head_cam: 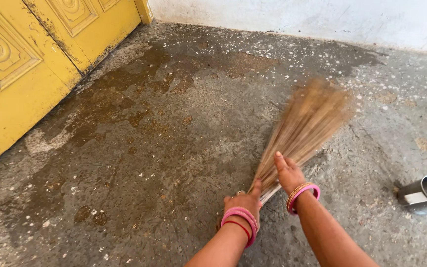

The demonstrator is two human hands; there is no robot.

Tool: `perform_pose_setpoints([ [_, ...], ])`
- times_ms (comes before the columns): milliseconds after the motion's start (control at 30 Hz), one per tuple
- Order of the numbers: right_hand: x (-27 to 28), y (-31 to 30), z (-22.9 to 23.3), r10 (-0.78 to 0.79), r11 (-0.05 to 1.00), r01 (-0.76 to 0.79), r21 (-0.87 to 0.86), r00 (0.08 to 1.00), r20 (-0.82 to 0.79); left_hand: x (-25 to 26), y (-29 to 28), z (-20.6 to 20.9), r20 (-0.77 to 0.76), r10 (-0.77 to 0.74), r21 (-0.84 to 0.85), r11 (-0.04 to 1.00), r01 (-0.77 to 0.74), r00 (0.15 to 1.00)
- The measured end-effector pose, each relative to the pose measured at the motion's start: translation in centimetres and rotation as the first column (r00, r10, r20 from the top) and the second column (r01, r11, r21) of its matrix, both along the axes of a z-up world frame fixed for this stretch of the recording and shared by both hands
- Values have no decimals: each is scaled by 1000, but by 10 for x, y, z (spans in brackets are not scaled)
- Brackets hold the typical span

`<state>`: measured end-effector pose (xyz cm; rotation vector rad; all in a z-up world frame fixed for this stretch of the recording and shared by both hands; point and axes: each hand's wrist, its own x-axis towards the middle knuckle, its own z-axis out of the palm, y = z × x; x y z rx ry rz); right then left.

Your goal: The person wets the floor using a metal cup and water from a bucket, then sweeps the wet area with a grass broom.

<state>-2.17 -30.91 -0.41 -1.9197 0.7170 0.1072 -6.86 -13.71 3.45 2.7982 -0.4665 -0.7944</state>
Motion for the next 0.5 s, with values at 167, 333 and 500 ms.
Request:
perform_pose_setpoints([
  [167,1,-11,-3,21,1000,-20,-16,998,57,43,35,-27,158,-59,200,979,26,986],
  [333,-4,-23,1,52,997,-51,-52,999,13,91,94,-58,26,681,-158,725,-670,731],
  [500,-8,-19,15,27,1000,-27,-7,1000,2,77,71,-46,35,477,11,878,-478,878],
])
